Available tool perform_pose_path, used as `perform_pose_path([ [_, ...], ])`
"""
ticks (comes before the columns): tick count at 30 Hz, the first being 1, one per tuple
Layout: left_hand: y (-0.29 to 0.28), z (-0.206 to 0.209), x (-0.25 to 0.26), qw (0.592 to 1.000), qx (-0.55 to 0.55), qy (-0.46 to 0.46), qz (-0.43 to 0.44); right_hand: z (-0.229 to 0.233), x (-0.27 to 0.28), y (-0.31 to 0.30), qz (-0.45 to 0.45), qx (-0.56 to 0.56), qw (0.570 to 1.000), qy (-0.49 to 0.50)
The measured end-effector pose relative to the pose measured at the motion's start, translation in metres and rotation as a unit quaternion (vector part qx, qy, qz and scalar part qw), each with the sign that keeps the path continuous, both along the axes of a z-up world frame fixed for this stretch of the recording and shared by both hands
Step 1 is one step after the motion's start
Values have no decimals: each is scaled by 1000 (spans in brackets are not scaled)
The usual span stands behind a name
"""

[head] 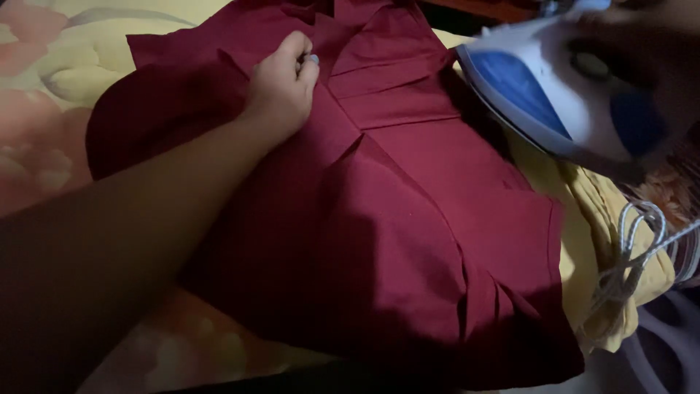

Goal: Ironing a red pleated skirt on a flat surface.

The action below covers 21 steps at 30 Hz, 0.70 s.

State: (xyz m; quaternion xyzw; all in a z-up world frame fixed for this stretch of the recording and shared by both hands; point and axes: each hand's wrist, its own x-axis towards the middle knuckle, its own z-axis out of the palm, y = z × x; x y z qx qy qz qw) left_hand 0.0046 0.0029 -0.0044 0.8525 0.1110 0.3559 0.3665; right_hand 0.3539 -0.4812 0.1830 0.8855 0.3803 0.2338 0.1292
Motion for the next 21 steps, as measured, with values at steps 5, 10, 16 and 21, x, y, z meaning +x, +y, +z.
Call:
perform_pose_path([
  [5, 10, -4, 11, 993, 8, -97, -61, 7, -21, 25, -5, 62, 993, 97],
  [10, 6, 8, 14, 995, -9, -81, -63, 10, -150, 143, -7, 118, 976, 183],
  [16, -2, -2, 16, 991, 68, -111, -30, -19, -239, 215, -20, 141, 962, 231],
  [21, -11, 0, 3, 988, 91, -104, -69, -39, -176, 187, 33, 180, 956, 227],
])
